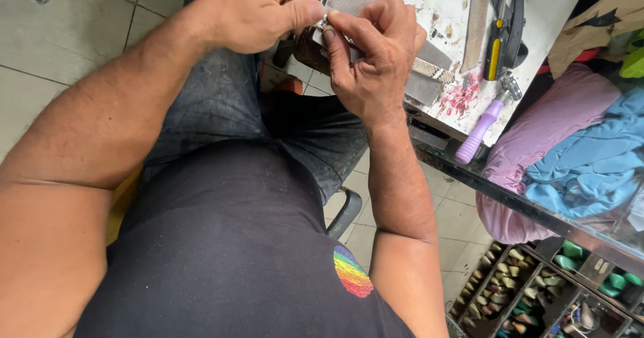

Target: Repairing a shoe strap by hammering it on a metal block and folding the material.

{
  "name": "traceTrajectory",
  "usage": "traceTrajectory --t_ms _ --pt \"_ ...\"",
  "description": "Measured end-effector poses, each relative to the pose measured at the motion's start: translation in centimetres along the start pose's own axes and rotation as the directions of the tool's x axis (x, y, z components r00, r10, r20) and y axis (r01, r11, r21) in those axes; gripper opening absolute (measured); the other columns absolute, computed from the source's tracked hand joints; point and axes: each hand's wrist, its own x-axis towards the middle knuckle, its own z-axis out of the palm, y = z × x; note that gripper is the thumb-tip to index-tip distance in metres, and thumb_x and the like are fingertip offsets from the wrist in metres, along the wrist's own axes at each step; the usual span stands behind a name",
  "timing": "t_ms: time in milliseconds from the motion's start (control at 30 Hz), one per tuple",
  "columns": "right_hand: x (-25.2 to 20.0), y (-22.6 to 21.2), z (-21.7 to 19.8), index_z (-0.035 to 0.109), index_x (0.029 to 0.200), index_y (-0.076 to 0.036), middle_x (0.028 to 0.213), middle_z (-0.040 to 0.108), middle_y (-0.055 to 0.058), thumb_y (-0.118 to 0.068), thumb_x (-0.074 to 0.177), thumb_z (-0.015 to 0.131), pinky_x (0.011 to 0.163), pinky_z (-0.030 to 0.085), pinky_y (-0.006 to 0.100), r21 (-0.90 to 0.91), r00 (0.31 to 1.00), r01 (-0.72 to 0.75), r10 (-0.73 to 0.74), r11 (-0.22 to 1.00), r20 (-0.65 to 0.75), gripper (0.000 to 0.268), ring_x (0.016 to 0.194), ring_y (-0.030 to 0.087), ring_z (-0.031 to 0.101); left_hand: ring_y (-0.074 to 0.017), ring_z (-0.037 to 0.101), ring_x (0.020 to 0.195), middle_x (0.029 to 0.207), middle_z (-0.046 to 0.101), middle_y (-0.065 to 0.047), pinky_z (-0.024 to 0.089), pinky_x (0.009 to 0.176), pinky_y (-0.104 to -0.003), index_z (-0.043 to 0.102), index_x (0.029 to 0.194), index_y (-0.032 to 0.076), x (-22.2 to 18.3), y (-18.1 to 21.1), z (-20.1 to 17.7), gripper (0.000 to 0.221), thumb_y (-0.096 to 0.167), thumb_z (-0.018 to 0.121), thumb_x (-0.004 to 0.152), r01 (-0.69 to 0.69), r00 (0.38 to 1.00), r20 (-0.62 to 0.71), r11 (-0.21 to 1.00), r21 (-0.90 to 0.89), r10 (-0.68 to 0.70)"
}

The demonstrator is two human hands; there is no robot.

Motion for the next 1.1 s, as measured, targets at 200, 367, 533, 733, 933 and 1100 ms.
traceTrajectory --t_ms 200,367,533,733,933,1100 --pt "0.1 -0.2 0.0 0.077 0.103 -0.019 0.096 0.050 0.000 -0.020 0.096 0.079 0.087 0.033 0.045 0.001 1.000 0.010 -0.010 1.000 0.009 0.008 0.090 0.022 0.051 -0.0085 0.039 0.059 0.066 0.043 0.002 0.032 0.053 -0.023 0.051 0.077 0.011 1.3 -4.2 1.8 0.047 0.038 0.051 0.116 -0.257 0.964 -0.020 0.908 -0.330 0.265" --pt "0.1 -0.2 -0.1 0.076 0.104 -0.019 0.096 0.050 0.000 -0.021 0.098 0.076 0.089 0.031 0.046 0.017 1.000 0.018 -0.018 1.000 0.011 0.006 0.091 0.022 0.051 -0.0072 0.037 0.061 0.070 0.042 0.003 0.031 0.054 -0.023 0.050 0.083 0.012 2.2 -7.0 2.0 0.040 0.034 0.051 0.117 -0.238 0.959 0.037 0.868 -0.436 0.281" --pt "0.3 -0.2 0.0 0.076 0.102 -0.019 0.095 0.050 0.000 -0.021 0.097 0.076 0.089 0.031 0.046 0.018 1.000 0.009 -0.009 1.000 0.013 0.006 0.090 0.022 0.050 -0.0087 0.043 0.057 0.066 0.050 -0.001 0.032 0.052 -0.023 0.058 0.082 0.008 1.5 -10.3 0.5 0.045 0.031 0.051 0.119 -0.234 0.970 -0.002 0.936 -0.264 0.242" --pt "0.0 -0.1 0.0 0.076 0.102 -0.019 0.095 0.049 0.000 -0.019 0.097 0.077 0.089 0.030 0.045 0.018 1.000 0.016 -0.016 1.000 0.015 0.005 0.090 0.023 0.050 -0.0104 0.049 0.059 0.067 0.053 -0.004 0.039 0.055 -0.025 0.061 0.083 0.005 2.5 -15.8 0.1 0.046 0.034 0.056 0.119 -0.132 0.991 -0.015 0.967 -0.218 0.132" --pt "0.0 0.2 0.2 0.077 0.100 -0.018 0.094 0.048 0.000 -0.019 0.096 0.078 0.087 0.030 0.046 0.027 0.998 0.048 -0.047 0.998 -0.029 0.004 0.090 0.022 0.049 -0.0215 0.062 0.077 0.086 0.067 -0.011 0.050 0.076 -0.036 0.069 0.101 0.002 3.2 -12.3 -3.5 0.041 0.027 0.039 0.114 -0.104 0.990 0.102 0.991 0.086 0.096" --pt "-0.1 0.1 0.3 0.077 0.100 -0.018 0.094 0.048 0.000 -0.017 0.096 0.078 0.087 0.029 0.046 0.035 0.998 0.048 -0.047 0.998 -0.031 0.004 0.089 0.022 0.049 -0.0221 0.060 0.076 0.087 0.065 -0.009 0.047 0.070 -0.039 0.063 0.107 0.004 -1.4 -1.4 -0.6 0.027 0.025 0.046 0.111 -0.186 0.975 -0.096 0.974 0.131 0.200"
